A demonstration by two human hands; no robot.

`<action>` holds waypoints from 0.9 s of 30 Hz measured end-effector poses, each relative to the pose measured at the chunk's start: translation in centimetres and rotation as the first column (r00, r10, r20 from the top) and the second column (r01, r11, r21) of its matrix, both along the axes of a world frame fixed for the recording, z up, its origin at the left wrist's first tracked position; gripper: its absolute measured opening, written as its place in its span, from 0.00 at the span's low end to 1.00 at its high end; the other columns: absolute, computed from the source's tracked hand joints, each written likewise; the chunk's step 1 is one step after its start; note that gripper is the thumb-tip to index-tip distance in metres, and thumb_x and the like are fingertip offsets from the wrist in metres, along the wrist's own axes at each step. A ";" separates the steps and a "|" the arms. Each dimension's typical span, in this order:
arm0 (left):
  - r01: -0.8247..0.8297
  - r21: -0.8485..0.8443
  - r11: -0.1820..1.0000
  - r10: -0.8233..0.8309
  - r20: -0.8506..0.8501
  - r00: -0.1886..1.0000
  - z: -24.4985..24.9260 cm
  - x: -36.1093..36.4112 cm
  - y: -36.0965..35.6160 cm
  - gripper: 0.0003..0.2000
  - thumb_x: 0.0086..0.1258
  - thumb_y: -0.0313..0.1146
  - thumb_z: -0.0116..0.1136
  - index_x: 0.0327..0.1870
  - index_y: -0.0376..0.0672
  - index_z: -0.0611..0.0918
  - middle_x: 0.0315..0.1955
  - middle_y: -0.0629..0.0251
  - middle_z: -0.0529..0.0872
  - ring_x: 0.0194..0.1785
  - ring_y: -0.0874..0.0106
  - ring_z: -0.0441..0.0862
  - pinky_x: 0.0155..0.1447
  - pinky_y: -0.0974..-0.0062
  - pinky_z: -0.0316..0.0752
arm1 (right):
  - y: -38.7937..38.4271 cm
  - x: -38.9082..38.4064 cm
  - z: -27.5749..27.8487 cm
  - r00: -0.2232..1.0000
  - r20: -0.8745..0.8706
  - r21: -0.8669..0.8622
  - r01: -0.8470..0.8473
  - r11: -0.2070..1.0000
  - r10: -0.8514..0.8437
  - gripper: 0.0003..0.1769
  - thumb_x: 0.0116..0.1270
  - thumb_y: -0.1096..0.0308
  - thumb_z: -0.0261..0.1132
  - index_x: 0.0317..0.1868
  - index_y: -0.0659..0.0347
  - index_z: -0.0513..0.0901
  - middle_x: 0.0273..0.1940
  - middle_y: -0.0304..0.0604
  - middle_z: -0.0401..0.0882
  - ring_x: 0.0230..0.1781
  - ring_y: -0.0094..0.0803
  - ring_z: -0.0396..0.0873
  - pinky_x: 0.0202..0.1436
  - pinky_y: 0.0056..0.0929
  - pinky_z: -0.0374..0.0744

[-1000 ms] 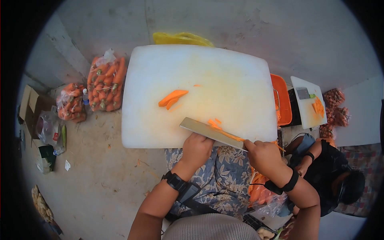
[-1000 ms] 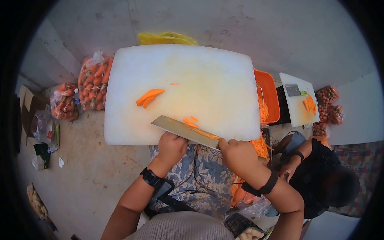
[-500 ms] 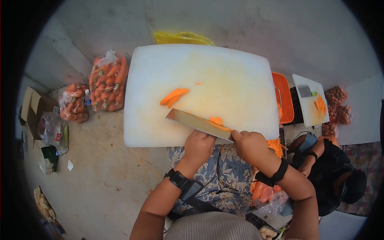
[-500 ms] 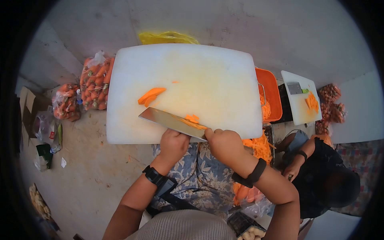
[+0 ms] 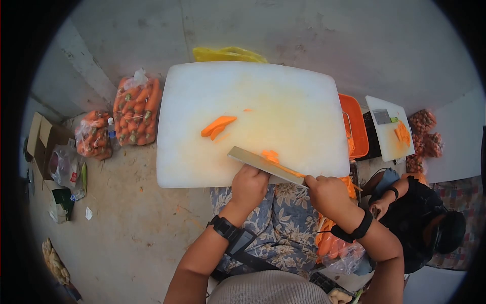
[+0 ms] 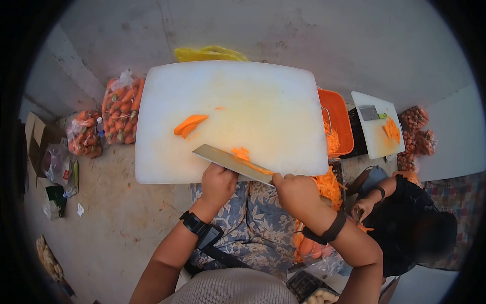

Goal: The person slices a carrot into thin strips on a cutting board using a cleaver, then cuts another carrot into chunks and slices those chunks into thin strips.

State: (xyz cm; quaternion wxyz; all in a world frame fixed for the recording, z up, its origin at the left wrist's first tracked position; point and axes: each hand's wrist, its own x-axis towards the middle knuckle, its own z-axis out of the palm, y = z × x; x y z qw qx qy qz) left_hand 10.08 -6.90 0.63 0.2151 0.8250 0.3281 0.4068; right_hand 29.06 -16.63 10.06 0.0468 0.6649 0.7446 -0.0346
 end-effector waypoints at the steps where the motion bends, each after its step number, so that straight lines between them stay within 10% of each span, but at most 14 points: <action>1: 0.000 -0.005 1.000 0.000 -0.004 1.000 0.0 0.0 0.0 0.07 0.56 0.24 0.62 0.36 0.38 0.85 0.34 0.59 0.83 0.43 0.56 0.81 0.45 0.62 0.79 | 0.2 -0.1 0.0 1.000 0.005 -0.009 -0.013 1.000 0.013 0.06 0.54 0.72 0.63 0.33 0.60 0.76 0.21 0.46 0.78 0.20 0.43 0.81 0.24 0.39 0.78; 27: -0.066 0.044 0.997 0.065 0.028 0.997 -0.7 0.5 -0.1 0.08 0.50 0.23 0.65 0.33 0.40 0.87 0.31 0.57 0.83 0.37 0.55 0.81 0.41 0.61 0.78 | -0.5 -0.3 0.9 0.998 -0.048 -0.080 0.035 0.996 -0.039 0.05 0.55 0.73 0.62 0.33 0.62 0.78 0.25 0.50 0.82 0.25 0.47 0.83 0.29 0.42 0.80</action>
